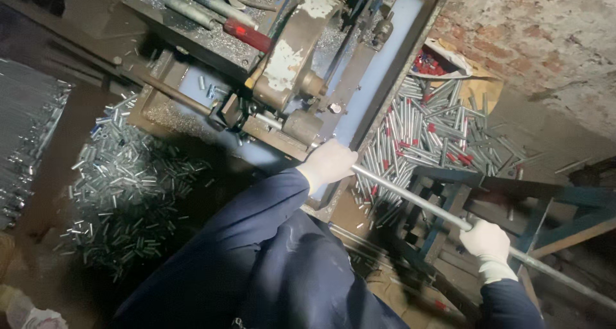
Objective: The person operates a manual metal cutting machine by repeatedly pulling a long lever to cut metal rods into small cylindrical pieces. The cut pieces fall into a collection area below the machine. The person wears gloves and maintains a steady rhythm throughout the process.
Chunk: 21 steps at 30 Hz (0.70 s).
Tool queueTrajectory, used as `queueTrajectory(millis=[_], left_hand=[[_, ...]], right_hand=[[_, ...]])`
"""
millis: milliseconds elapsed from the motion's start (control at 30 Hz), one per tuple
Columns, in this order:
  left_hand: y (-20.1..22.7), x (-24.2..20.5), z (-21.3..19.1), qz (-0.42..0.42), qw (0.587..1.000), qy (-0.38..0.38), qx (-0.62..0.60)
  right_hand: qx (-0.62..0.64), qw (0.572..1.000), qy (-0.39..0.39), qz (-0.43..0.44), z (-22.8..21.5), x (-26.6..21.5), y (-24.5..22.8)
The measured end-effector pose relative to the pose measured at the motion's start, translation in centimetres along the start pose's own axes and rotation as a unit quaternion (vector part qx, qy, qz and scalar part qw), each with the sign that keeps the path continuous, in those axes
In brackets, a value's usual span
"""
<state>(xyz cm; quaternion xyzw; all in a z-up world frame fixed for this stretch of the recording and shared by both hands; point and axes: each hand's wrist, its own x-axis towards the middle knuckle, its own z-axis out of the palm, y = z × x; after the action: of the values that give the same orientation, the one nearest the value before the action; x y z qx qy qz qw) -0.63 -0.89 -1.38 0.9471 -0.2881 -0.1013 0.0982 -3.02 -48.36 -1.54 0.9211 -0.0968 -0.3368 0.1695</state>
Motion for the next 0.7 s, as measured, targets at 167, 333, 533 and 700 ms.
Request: queueTrajectory(millis=[167, 333, 533, 700], left_hand=[[0.0, 0.1, 0.2, 0.001, 1.000, -0.008, -0.016], [-0.3, 0.4, -0.9, 0.002, 0.999, -0.040, -0.027], [-0.1, 0.9, 0.1, 0.001, 1.000, -0.018, -0.016], [-0.1, 1.2, -0.1, 0.019, 0.997, -0.071, 0.013]], right_hand=[[-0.003, 0.996, -0.073, -0.059, -1.1, 1.7, 0.5], [0.018, 0.996, -0.079, -0.026, -2.8, 0.3, -0.8], [-0.013, 0.998, -0.054, -0.016, -2.2, 0.8, -0.3], [-0.034, 0.999, -0.012, 0.003, -0.9, 1.2, 0.1]])
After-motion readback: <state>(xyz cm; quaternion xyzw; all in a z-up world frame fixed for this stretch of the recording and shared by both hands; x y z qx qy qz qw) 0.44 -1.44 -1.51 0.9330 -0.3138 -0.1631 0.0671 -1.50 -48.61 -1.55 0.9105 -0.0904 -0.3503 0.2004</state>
